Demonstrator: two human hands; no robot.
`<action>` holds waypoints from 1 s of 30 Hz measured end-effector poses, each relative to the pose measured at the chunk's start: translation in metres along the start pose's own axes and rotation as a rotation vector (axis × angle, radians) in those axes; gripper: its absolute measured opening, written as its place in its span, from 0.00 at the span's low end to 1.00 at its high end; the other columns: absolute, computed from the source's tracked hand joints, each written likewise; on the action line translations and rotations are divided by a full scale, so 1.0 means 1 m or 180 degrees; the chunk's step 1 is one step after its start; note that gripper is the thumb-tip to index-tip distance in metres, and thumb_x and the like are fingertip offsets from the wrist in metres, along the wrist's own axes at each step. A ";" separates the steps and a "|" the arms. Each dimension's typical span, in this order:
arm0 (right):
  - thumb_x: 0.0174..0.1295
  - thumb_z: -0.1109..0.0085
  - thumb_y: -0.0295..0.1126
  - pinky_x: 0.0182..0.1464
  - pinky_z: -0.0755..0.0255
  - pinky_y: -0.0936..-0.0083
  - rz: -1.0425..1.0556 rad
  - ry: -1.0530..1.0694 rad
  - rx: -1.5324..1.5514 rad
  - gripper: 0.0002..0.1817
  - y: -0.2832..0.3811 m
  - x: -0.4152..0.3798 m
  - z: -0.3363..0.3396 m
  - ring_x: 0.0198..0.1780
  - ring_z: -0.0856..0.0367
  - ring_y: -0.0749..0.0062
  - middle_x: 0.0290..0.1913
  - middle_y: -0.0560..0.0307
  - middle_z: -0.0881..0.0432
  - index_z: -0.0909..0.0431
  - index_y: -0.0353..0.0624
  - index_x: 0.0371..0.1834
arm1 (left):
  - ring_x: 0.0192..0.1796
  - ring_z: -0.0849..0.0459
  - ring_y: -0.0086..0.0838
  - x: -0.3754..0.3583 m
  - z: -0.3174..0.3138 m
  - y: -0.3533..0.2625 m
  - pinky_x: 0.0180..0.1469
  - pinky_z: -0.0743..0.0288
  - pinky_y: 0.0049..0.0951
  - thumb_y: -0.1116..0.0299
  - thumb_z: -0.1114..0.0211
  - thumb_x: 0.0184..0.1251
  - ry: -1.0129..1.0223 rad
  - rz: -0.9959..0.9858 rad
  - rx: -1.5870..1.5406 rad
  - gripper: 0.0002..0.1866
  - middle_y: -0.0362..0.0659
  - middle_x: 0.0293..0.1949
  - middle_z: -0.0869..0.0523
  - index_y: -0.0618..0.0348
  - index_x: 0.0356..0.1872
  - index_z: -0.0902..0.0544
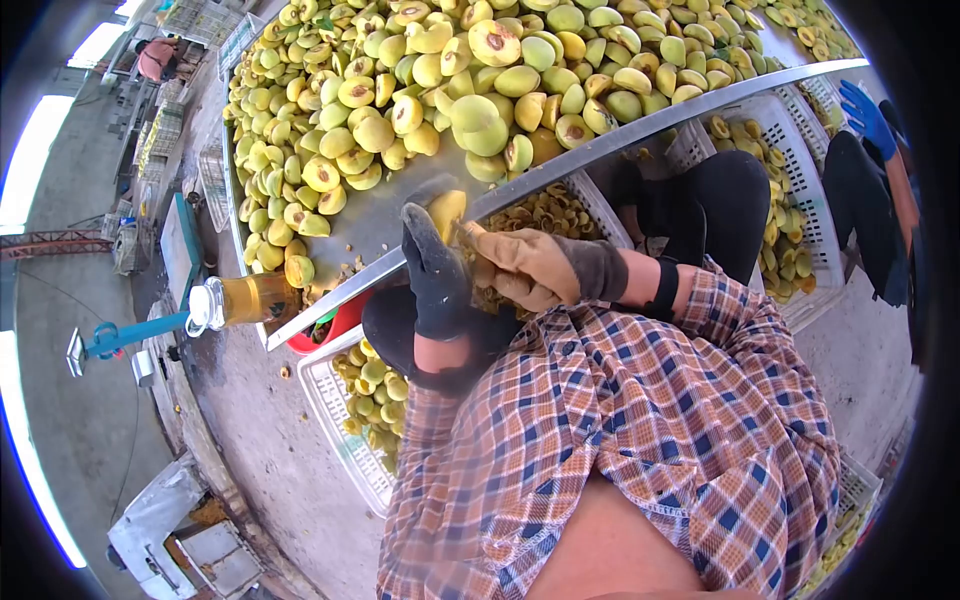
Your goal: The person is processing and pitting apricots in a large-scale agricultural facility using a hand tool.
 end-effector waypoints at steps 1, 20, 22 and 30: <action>0.73 0.55 0.55 0.14 0.52 0.82 -0.0128 -0.0108 -0.0040 0.25 -0.006 0.002 -0.002 0.13 0.44 0.86 0.17 0.69 0.34 0.25 0.41 0.39 | 0.44 0.17 0.31 0.000 0.003 0.002 0.51 0.25 0.29 0.50 0.61 0.83 0.0137 -0.0188 0.0230 0.28 0.47 0.43 0.14 0.65 0.49 0.20; 0.73 0.54 0.58 0.13 0.52 0.83 -0.0972 0.1037 0.0580 0.27 -0.054 -0.012 -0.001 0.12 0.44 0.87 0.20 0.69 0.34 0.24 0.42 0.46 | 0.42 0.15 0.39 0.019 -0.068 -0.034 0.50 0.22 0.32 0.73 0.41 0.67 0.2387 -0.1859 0.1999 0.13 0.47 0.38 0.14 0.63 0.50 0.17; 0.72 0.53 0.56 0.16 0.45 0.83 -0.0264 0.0206 -0.0655 0.27 -0.035 -0.011 0.024 0.15 0.36 0.84 0.23 0.66 0.27 0.24 0.42 0.55 | 0.43 0.15 0.42 0.057 -0.026 0.009 0.49 0.23 0.37 0.62 0.42 0.72 0.1628 -0.0726 0.1975 0.16 0.53 0.42 0.13 0.64 0.48 0.16; 0.70 0.48 0.43 0.38 0.28 0.70 0.1148 -0.1605 -0.2262 0.23 -0.052 0.028 0.161 0.37 0.20 0.67 0.36 0.49 0.18 0.28 0.47 0.65 | 0.50 0.14 0.48 0.092 -0.038 0.070 0.54 0.23 0.41 0.40 0.31 0.56 0.1850 0.0429 0.4188 0.36 0.59 0.47 0.14 0.62 0.55 0.20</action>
Point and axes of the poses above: each hand's wrist, its own x-axis towards the middle knuckle, its own z-axis out of the back of the hand, y = z × x, the point moved 8 cm from there along x, towards the middle knuckle
